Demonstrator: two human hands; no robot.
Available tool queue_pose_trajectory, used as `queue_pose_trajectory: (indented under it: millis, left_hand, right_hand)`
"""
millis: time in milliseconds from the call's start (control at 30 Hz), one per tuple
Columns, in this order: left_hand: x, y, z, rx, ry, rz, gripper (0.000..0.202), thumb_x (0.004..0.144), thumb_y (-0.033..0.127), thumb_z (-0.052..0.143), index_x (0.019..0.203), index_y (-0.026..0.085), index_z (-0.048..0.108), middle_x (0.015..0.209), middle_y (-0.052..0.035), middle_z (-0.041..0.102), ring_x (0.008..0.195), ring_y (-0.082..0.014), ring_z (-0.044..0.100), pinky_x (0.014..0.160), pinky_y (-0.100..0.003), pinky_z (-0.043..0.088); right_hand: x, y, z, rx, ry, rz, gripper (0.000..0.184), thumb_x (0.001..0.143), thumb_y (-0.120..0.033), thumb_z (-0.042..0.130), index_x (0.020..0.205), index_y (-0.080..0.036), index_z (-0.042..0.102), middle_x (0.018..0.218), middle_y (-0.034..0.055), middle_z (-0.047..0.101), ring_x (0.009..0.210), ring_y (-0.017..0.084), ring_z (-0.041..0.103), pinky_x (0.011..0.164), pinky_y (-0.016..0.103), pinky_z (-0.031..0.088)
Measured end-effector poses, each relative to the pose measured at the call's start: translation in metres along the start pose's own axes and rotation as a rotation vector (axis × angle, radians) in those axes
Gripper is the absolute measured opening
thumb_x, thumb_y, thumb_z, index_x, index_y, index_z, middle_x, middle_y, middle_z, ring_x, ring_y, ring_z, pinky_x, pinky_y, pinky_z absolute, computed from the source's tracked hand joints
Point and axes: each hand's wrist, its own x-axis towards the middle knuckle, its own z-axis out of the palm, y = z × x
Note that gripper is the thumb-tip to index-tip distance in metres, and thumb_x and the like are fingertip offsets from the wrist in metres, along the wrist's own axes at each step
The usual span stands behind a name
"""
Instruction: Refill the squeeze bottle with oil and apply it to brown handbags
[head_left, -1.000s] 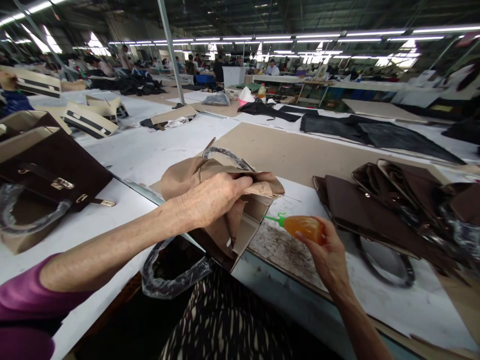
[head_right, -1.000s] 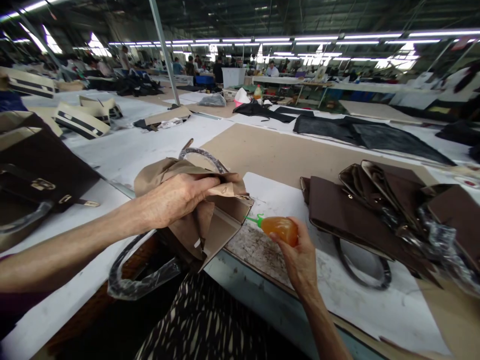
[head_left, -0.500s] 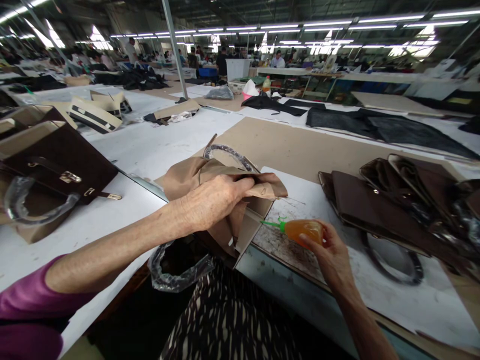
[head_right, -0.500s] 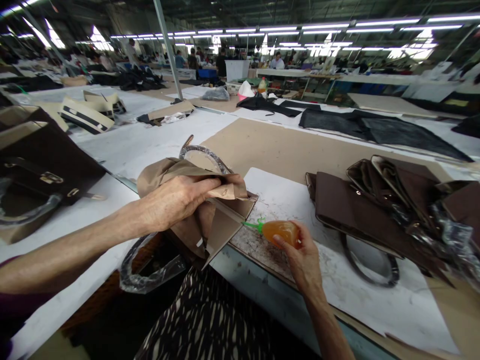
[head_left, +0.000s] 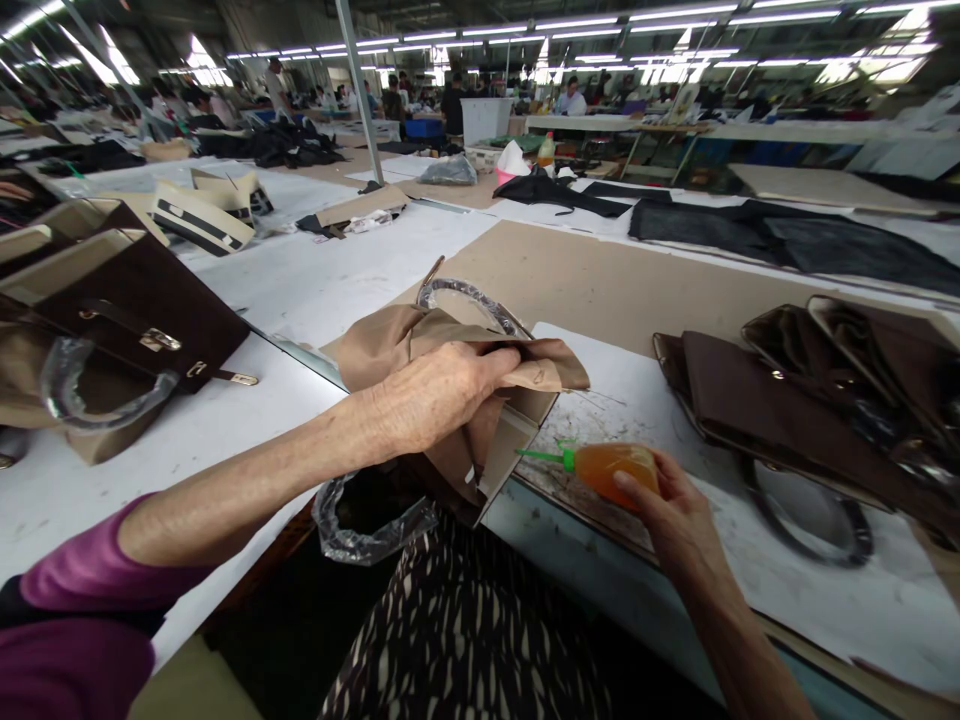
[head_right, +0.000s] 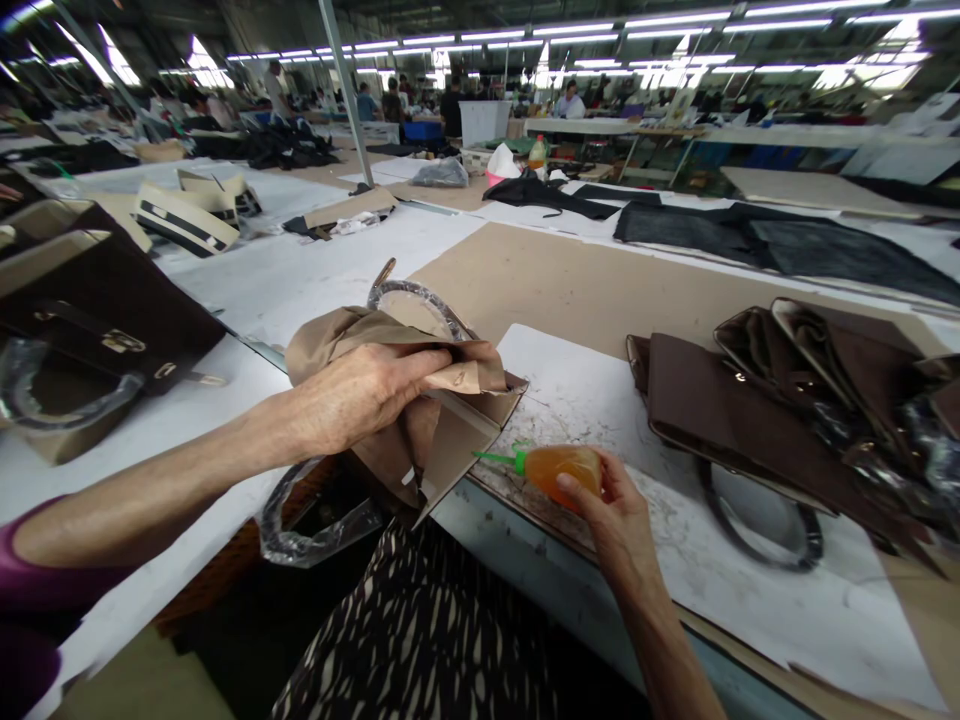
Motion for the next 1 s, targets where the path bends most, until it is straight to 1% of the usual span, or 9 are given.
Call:
queue_pose_trajectory:
  millis: [167,333,400,500,600,733,900,1000]
  left_hand:
    - [0.001,-0.003,0.003,0.031,0.028,0.035,0.023,0.093,0.024,0.037,0.100,0.016,0.058,0.086,-0.0069,0.066,0.073,-0.0161,0.062,0.063,-0.026,0.046]
    - [0.001,-0.004,0.004,0.058,0.044,0.044,0.023,0.094,0.026,0.037,0.100,0.017,0.058,0.080,-0.0050,0.065,0.068,-0.0148,0.061,0.060,-0.025,0.045]
    - [0.002,-0.003,0.004,0.071,0.036,0.046,0.024,0.094,0.025,0.036,0.100,0.016,0.058,0.080,-0.0051,0.065,0.069,-0.0151,0.061,0.061,-0.026,0.046]
    - [0.002,-0.001,0.003,0.096,0.006,0.018,0.024,0.094,0.021,0.037,0.103,0.016,0.058,0.081,-0.0052,0.065,0.072,-0.0160,0.061,0.064,-0.027,0.046]
    - [0.003,0.000,0.003,0.113,-0.019,0.007,0.023,0.093,0.020,0.038,0.102,0.015,0.058,0.079,-0.0054,0.064,0.071,-0.0165,0.060,0.063,-0.027,0.046]
    - [0.003,-0.003,0.005,0.103,0.033,0.058,0.024,0.094,0.023,0.035,0.100,0.017,0.058,0.081,-0.0063,0.064,0.073,-0.0163,0.059,0.063,-0.026,0.045]
    - [0.005,-0.003,0.006,0.112,0.032,0.047,0.025,0.094,0.022,0.035,0.099,0.016,0.059,0.081,-0.0068,0.064,0.075,-0.0169,0.059,0.065,-0.026,0.045]
    - [0.005,-0.004,0.006,0.134,0.026,0.024,0.024,0.094,0.024,0.036,0.098,0.016,0.059,0.078,-0.0061,0.064,0.073,-0.0169,0.059,0.064,-0.027,0.045]
  right_hand:
    - [-0.013,-0.008,0.001,0.032,-0.032,0.049,0.054,0.064,-0.045,0.078,0.107,-0.020,0.058,0.096,0.0048,0.067,0.090,0.027,0.063,0.075,0.035,0.055]
    - [-0.027,-0.010,0.002,0.079,-0.123,0.102,0.052,0.065,-0.042,0.078,0.109,-0.022,0.058,0.098,0.0037,0.067,0.091,0.025,0.063,0.078,0.032,0.053]
    - [-0.033,-0.010,0.004,0.101,-0.119,0.109,0.051,0.065,-0.041,0.079,0.109,-0.023,0.059,0.099,0.0032,0.067,0.092,0.024,0.062,0.078,0.030,0.052]
    - [-0.042,-0.011,0.009,0.137,-0.111,0.132,0.051,0.063,-0.041,0.080,0.108,-0.024,0.059,0.099,0.0030,0.067,0.092,0.024,0.062,0.074,0.029,0.052]
    - [-0.048,-0.011,0.012,0.156,-0.147,0.151,0.053,0.063,-0.041,0.080,0.108,-0.025,0.059,0.097,0.0031,0.067,0.090,0.024,0.062,0.072,0.029,0.052]
    - [-0.051,-0.008,0.011,0.141,-0.199,0.159,0.054,0.063,-0.041,0.080,0.109,-0.025,0.058,0.099,0.0038,0.067,0.092,0.024,0.061,0.076,0.028,0.051]
    - [-0.056,-0.003,0.007,0.143,-0.198,0.160,0.055,0.061,-0.040,0.082,0.108,-0.025,0.060,0.098,0.0036,0.068,0.090,0.024,0.062,0.076,0.029,0.051]
    - [-0.060,-0.002,0.007,0.202,-0.175,0.210,0.055,0.062,-0.040,0.081,0.110,-0.025,0.060,0.098,0.0035,0.068,0.089,0.023,0.062,0.076,0.029,0.051]
